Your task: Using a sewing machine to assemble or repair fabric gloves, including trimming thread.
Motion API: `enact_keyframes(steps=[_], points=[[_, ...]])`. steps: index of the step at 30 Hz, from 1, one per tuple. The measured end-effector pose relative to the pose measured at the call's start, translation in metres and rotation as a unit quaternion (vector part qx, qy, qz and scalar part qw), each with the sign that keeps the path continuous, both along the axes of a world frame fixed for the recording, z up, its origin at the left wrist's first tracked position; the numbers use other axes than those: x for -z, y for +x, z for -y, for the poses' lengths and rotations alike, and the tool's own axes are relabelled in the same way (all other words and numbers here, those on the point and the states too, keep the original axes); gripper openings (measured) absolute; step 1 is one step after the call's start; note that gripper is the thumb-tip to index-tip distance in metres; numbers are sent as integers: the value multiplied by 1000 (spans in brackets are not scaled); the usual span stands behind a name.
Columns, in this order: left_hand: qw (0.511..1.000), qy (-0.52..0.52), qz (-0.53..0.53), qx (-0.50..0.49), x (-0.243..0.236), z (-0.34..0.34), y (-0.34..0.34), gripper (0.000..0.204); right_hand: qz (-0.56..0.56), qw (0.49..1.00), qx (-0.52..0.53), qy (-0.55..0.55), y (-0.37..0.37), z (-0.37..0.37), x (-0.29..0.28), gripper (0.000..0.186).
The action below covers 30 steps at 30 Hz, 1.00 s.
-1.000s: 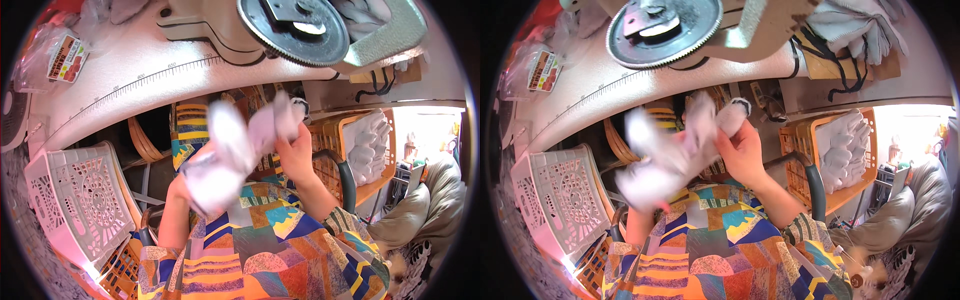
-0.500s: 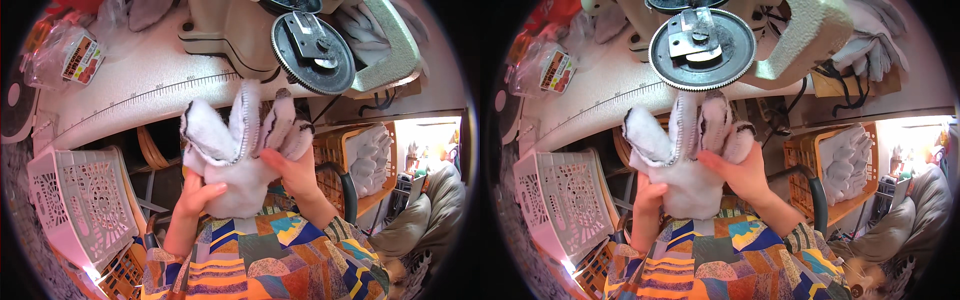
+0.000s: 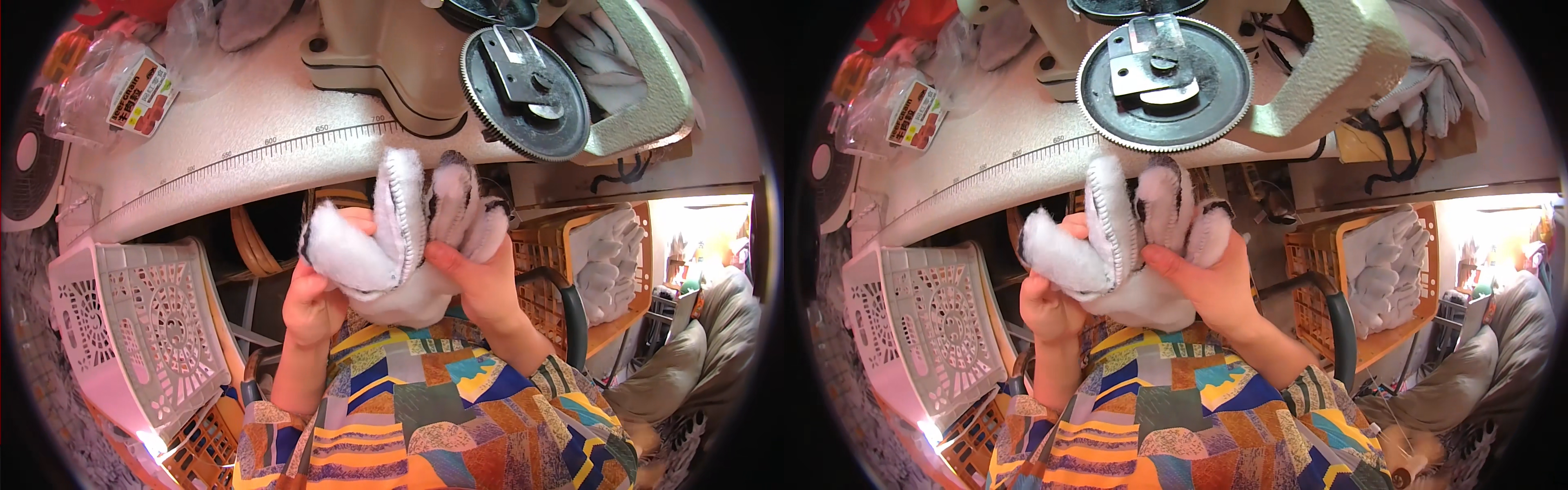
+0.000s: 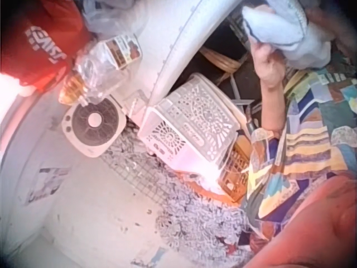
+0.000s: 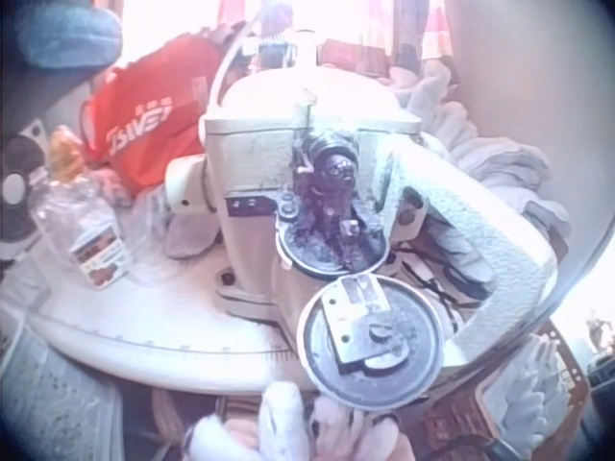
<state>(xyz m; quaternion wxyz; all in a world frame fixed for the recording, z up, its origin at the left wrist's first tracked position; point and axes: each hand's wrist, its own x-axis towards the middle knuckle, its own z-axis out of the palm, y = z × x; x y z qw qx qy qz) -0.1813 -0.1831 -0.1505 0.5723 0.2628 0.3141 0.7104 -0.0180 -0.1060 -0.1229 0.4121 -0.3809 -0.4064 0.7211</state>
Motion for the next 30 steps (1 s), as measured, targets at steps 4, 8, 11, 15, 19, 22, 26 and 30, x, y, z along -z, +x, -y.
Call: enact_keyframes(steps=[4,8,11,15,19,22,26,30], points=[[998,10,51,27,-3,-2,-4,66,-7,1000,-6,-12,0,0,3,34],[998,44,-40,-13,4,2,-2,68,17,999,-32,-14,1,4,4,33],[998,2,-59,-23,-5,3,0,59,52,998,-34,-4,2,4,3,33],[976,-73,-186,-88,-8,6,-3,32,103,993,-58,19,6,4,-1,44],[965,-85,-196,-151,-12,1,6,24,97,993,-65,34,4,4,-3,44],[948,-84,-251,-175,-20,-1,8,19,95,993,-54,51,5,2,2,41],[946,-54,-266,-178,-22,0,9,18,33,999,-32,26,3,1,3,41],[951,-44,-245,-183,-13,2,6,19,11,999,-28,-18,5,0,4,44]])
